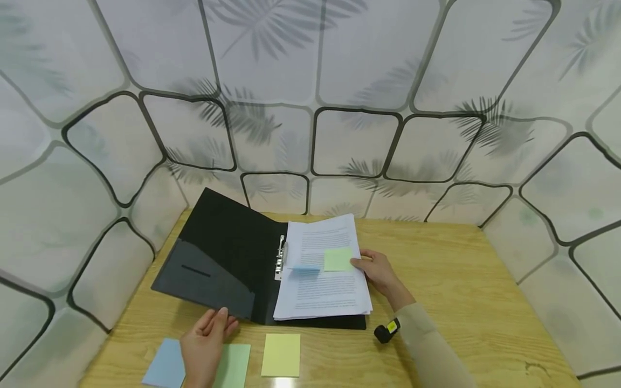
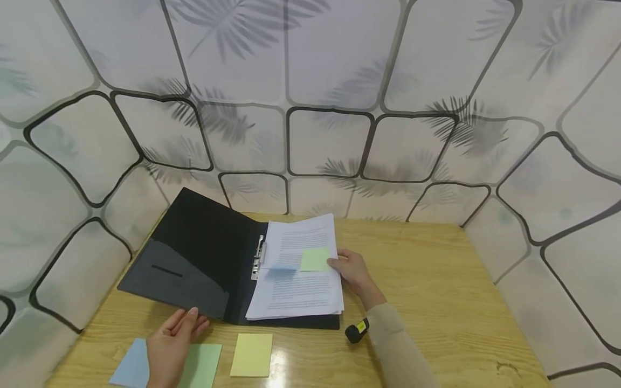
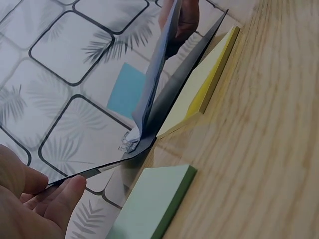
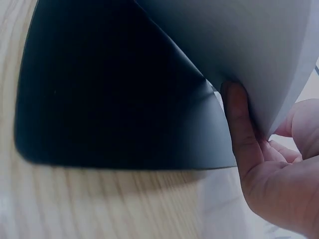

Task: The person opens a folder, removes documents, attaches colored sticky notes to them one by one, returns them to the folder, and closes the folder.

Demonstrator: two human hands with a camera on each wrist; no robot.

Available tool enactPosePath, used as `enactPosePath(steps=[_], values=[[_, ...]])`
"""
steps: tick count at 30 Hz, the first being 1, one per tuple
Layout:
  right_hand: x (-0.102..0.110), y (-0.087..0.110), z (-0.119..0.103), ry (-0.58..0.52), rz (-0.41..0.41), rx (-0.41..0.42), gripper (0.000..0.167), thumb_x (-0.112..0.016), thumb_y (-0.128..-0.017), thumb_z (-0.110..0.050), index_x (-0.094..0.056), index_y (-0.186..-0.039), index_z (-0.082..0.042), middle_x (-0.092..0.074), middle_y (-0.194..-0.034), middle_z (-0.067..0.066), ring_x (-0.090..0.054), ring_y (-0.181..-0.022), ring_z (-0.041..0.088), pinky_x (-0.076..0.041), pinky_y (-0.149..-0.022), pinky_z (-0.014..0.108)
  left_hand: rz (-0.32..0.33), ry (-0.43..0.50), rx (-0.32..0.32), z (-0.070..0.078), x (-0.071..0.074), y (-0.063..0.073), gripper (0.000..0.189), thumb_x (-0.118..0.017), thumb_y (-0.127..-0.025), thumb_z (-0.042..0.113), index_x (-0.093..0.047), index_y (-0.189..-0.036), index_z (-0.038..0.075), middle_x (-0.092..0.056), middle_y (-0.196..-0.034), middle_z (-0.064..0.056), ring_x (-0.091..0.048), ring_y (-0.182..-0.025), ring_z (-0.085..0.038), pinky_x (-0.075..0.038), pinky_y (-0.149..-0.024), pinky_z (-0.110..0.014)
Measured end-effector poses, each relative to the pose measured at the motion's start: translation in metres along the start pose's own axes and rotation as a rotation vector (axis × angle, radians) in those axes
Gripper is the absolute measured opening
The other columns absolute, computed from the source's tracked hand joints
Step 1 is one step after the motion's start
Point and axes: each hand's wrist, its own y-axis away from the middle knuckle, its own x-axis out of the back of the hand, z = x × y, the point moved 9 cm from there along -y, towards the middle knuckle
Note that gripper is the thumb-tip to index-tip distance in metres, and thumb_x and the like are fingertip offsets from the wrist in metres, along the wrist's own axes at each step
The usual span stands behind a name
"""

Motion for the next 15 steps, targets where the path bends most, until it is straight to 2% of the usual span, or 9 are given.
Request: enactPosePath(steps=[5,8,11,15], values=[[-0.004,-0.002,-0.002,0.012,-0.004,0.012,0.049,-0.067,-0.102,-0.01,-0.055,-0.145,0.011,-0.075,-0.116,0.026,-0.075,-0.083,0.015,-0.061,-0.07,0.027,-0.025,-0.027,0.018,-0.001,0.003,-0.002,0.055,-0.066,-0.104,0.008,-0.044,-0.15,-0.014,-0.064,-0.125,-0.039,-0.077,-0.073,-0.002,-0.064,-0.074,-0.023],[-0.007,-0.001,-0.002,0.032,0.0,0.01,0.046,-0.066,-0.102,-0.009,-0.057,-0.142,0.011,-0.075,-0.114,0.026,-0.075,-0.082,0.016,-0.061,-0.068,0.027,-0.032,-0.087,0.027,-0.003,0.007,-0.004,0.056,-0.067,-0.105,0.011,-0.045,-0.15,-0.015,-0.066,-0.123,-0.038,-0.078,-0.073,-0.003,-0.064,-0.073,-0.023],[-0.009,0.001,-0.003,0.062,0.008,0.006,0.043,-0.066,-0.102,-0.009,-0.059,-0.14,0.011,-0.075,-0.114,0.027,-0.075,-0.083,0.018,-0.061,-0.069,0.027,-0.018,-0.153,0.036,-0.004,0.014,-0.007,0.057,-0.068,-0.104,0.013,-0.046,-0.149,-0.016,-0.068,-0.122,-0.037,-0.078,-0.072,-0.004,-0.064,-0.072,-0.023],[-0.012,0.002,-0.005,0.099,0.005,0.018,0.042,-0.065,-0.102,-0.009,-0.059,-0.139,0.012,-0.074,-0.115,0.028,-0.074,-0.084,0.018,-0.061,-0.07,0.026,0.022,-0.232,0.035,-0.003,0.025,-0.008,0.049,-0.067,-0.104,0.014,-0.056,-0.142,-0.015,-0.076,-0.108,-0.031,-0.078,-0.071,-0.007,-0.065,-0.07,-0.026]])
